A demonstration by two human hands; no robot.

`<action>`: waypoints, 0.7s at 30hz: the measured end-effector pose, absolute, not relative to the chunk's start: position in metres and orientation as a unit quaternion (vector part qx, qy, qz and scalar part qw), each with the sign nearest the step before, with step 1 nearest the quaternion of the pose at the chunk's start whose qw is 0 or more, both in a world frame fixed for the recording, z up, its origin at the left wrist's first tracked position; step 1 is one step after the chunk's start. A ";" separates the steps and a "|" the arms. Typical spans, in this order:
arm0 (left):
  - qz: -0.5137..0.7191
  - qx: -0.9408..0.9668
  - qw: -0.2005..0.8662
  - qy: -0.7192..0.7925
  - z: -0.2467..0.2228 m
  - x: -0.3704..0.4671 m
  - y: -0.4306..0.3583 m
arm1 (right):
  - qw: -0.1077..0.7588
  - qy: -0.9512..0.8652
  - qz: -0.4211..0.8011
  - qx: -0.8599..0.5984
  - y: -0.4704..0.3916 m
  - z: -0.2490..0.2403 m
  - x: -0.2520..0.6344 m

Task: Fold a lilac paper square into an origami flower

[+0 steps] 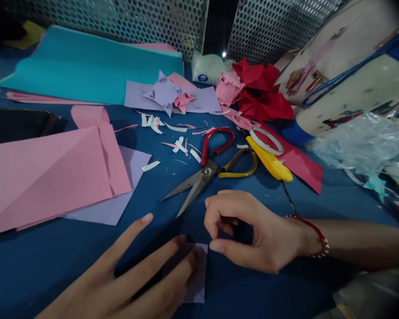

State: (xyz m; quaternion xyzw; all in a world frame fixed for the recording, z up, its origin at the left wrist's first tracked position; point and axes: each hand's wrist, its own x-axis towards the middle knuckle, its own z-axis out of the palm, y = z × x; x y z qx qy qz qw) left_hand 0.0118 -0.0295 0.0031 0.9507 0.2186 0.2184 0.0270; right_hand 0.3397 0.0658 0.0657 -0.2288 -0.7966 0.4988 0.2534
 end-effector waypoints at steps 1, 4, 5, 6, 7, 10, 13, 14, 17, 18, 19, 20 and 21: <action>0.221 0.951 0.018 0.213 0.005 0.013 -0.029 | 0.251 -0.788 0.509 -0.239 0.066 0.067 0.339; 0.229 0.950 -0.001 0.210 0.009 0.017 -0.027 | 0.243 -0.783 0.520 -0.242 0.065 0.069 0.339; 0.232 0.950 -0.002 0.210 0.010 0.018 -0.027 | 0.244 -0.784 0.518 -0.240 0.065 0.069 0.339; 0.229 0.950 -0.002 0.211 0.011 0.020 -0.026 | 0.245 -0.786 0.515 -0.238 0.066 0.069 0.339; 0.226 0.951 -0.001 0.211 0.013 0.022 -0.025 | 0.247 -0.789 0.511 -0.236 0.066 0.068 0.339; 0.222 0.950 0.004 0.218 0.018 0.028 -0.023 | 0.243 -0.795 0.503 -0.237 0.066 0.066 0.338; 0.229 0.948 0.007 0.219 0.023 0.033 -0.021 | 0.220 -0.795 0.508 -0.248 0.065 0.065 0.338; 0.226 0.948 0.005 0.223 0.023 0.034 -0.020 | 0.216 -0.795 0.509 -0.249 0.065 0.065 0.337; 0.231 0.945 0.002 0.231 0.024 0.036 -0.019 | 0.219 -0.800 0.502 -0.246 0.066 0.065 0.337; 0.231 0.945 0.004 0.233 0.024 0.036 -0.019 | 0.222 -0.801 0.500 -0.244 0.067 0.065 0.337; 0.232 0.945 0.007 0.231 0.024 0.036 -0.018 | 0.224 -0.801 0.499 -0.244 0.067 0.066 0.336; 0.233 0.945 0.007 0.229 0.024 0.037 -0.018 | 0.227 -0.801 0.498 -0.243 0.068 0.066 0.336; 0.232 0.946 0.007 0.227 0.025 0.038 -0.017 | 0.230 -0.802 0.496 -0.240 0.068 0.066 0.336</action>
